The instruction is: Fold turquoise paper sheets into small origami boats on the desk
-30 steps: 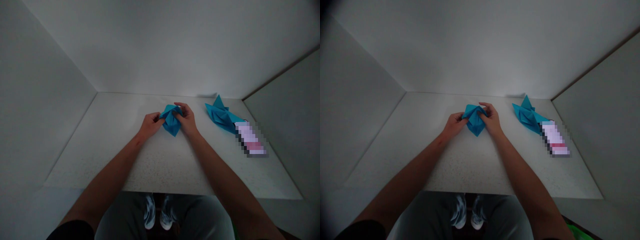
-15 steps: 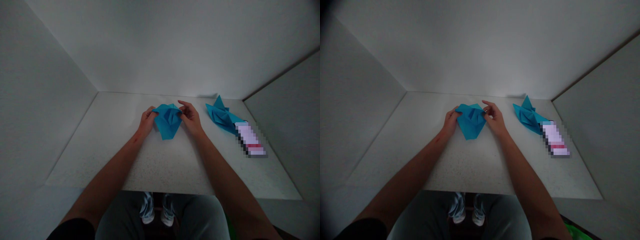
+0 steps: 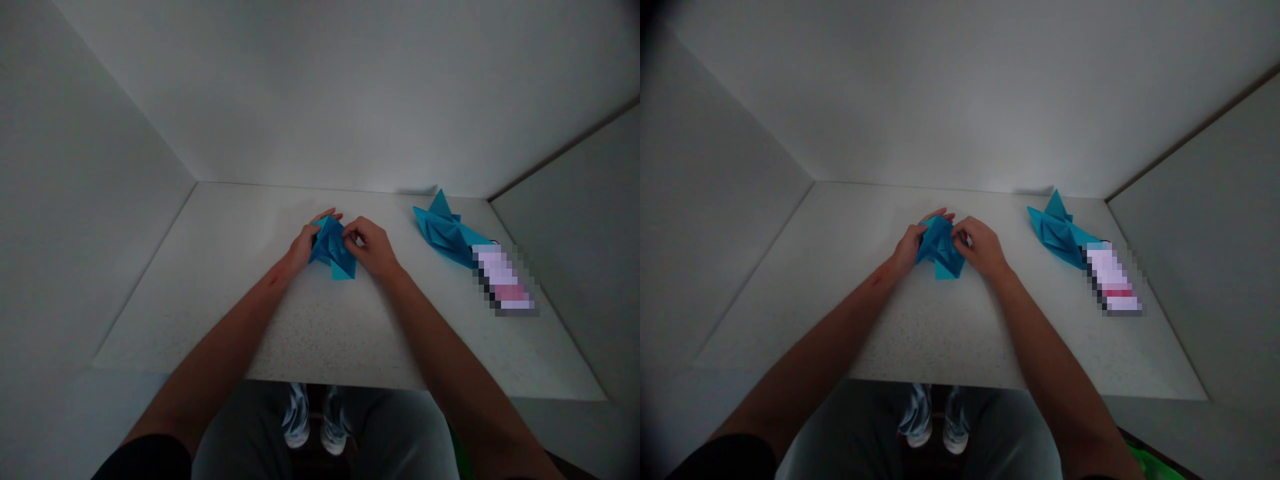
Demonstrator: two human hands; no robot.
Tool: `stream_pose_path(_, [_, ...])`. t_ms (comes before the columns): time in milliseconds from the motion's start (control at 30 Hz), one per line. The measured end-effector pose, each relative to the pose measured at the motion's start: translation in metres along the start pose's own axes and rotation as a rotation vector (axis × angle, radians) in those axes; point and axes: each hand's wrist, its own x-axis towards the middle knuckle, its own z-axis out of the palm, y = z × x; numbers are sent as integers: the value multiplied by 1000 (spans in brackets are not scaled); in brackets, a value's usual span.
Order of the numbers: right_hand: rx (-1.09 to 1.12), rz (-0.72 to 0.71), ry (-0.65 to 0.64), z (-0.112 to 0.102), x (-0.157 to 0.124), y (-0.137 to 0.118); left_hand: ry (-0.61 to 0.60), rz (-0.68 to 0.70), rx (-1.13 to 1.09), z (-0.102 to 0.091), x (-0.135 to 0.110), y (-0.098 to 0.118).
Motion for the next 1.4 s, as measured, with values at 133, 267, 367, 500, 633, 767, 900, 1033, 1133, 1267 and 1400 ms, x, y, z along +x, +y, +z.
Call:
stream_pose_path(133, [-105,-3,-51,1,-1,-5,-51,7,41,0,-2,-5])
stream_pose_path(267, [-165,103,48,1,0,0,-153,94,117,2,-10,-5])
stream_pose_path(367, [-156,163,50,0,3,6,-263,110,151,6,-15,-3])
stream_pose_path(500, [-71,178,21,-1,3,10,-241,133,173,9,-15,-6])
stream_pose_path(633, [-26,140,90,1,2,4,-247,138,170,10,-16,-7])
stream_pose_path(767, [-3,29,23,2,3,-5,-302,171,246,12,-21,-7])
stream_pose_path(900, [16,13,4,1,3,-16,-208,316,399,8,-21,-12])
stream_pose_path(1033, [184,74,93,-3,1,-20,-81,336,441,6,-16,-11])
stream_pose_path(1133, [367,172,171,-3,3,-11,122,301,486,8,-14,-4])
stream_pose_path(1267, [506,261,273,-2,8,9,348,168,508,5,-10,2])
stream_pose_path(1400, [497,286,257,-6,9,27,414,96,426,-5,-3,1])
